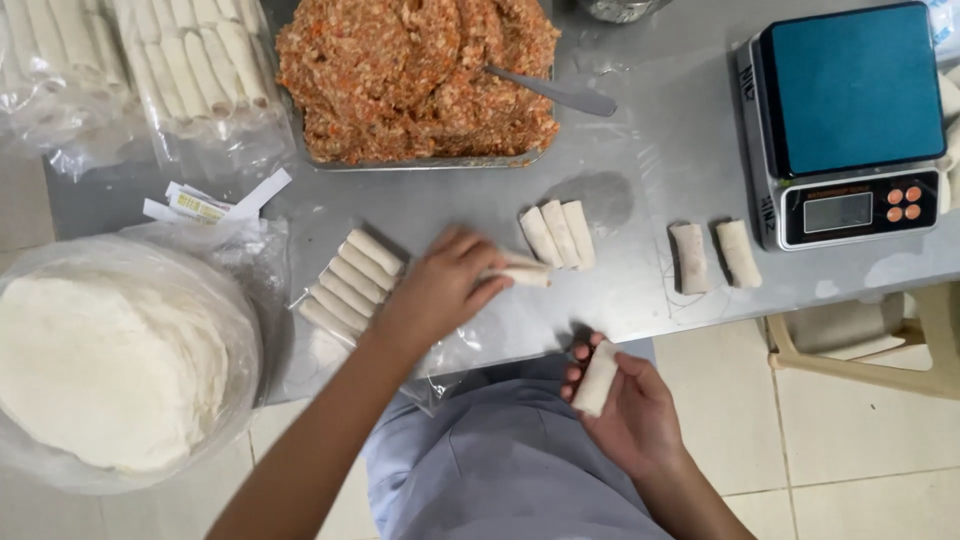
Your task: The person places spring rolls into a plastic bag, arranges them, and seals the bag by hand.
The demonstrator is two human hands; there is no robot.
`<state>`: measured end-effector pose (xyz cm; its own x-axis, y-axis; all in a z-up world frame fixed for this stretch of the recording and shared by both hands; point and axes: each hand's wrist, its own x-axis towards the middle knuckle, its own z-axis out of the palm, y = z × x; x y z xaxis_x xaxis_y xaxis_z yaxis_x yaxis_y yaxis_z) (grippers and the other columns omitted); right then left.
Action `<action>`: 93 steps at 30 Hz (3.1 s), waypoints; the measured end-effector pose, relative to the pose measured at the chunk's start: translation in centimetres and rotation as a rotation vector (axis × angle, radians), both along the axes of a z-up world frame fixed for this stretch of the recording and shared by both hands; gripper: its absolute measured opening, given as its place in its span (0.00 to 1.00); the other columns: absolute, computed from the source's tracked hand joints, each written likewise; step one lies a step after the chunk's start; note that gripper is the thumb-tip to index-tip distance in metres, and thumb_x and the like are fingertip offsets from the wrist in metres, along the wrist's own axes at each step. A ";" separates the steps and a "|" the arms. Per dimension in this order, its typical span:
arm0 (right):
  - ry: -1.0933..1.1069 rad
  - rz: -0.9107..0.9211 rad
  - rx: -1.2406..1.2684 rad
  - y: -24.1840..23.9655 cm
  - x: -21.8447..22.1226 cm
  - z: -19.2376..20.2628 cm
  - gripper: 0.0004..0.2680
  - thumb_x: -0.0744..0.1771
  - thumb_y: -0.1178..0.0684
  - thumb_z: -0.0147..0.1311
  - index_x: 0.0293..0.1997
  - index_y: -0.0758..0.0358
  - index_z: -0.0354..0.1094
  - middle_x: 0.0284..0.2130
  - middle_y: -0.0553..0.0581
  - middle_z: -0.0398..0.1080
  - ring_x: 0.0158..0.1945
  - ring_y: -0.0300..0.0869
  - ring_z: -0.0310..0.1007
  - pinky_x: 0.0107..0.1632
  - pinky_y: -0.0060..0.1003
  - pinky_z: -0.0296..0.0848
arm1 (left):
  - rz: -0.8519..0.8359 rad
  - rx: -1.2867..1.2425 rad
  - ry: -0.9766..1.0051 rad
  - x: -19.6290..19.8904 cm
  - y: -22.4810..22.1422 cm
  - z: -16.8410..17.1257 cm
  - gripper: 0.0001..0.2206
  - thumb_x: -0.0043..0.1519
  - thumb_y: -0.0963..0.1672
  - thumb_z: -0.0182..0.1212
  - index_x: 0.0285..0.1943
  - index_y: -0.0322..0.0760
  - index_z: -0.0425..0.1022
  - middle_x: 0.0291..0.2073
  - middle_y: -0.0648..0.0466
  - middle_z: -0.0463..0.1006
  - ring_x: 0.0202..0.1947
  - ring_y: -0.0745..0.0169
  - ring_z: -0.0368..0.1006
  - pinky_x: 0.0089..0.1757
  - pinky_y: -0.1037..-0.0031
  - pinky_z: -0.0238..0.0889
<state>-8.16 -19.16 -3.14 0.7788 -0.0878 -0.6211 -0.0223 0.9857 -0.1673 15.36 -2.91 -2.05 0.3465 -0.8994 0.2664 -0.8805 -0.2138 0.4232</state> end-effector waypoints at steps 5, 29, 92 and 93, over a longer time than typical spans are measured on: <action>-0.149 0.069 -0.132 1.4 1.8 -0.8 0.07 0.69 0.58 0.50 0.52 0.56 0.64 0.44 0.61 0.66 0.44 0.55 0.70 0.51 0.50 0.69 | 0.608 0.106 1.225 -3.7 0.6 -1.1 0.07 0.63 0.47 0.63 0.45 0.43 0.78 0.35 0.62 0.81 0.36 0.76 0.73 0.40 0.80 0.66; -0.393 0.123 -0.564 5.2 6.4 3.6 0.16 0.72 0.50 0.49 0.68 0.58 0.53 0.44 0.50 0.66 0.48 0.38 0.63 0.55 0.33 0.63 | 0.413 -0.526 0.449 -11.5 1.9 3.6 0.15 0.68 0.39 0.62 0.65 0.36 0.73 0.52 0.49 0.76 0.50 0.55 0.75 0.52 0.71 0.72; 0.125 -0.074 -0.619 -0.2 4.8 0.7 0.09 0.66 0.58 0.58 0.48 0.69 0.65 0.32 0.61 0.73 0.31 0.45 0.78 0.37 0.43 0.81 | 0.078 0.016 0.867 -5.4 -4.5 5.4 0.14 0.66 0.45 0.59 0.57 0.34 0.80 0.36 0.31 0.79 0.35 0.31 0.77 0.38 0.50 0.70; 0.122 -0.079 -0.618 -0.5 4.7 0.9 0.09 0.66 0.58 0.58 0.48 0.69 0.65 0.32 0.61 0.73 0.31 0.45 0.78 0.37 0.43 0.81 | 0.074 0.018 0.863 -4.0 -5.6 4.0 0.14 0.66 0.45 0.59 0.57 0.34 0.80 0.36 0.31 0.79 0.35 0.31 0.77 0.38 0.50 0.70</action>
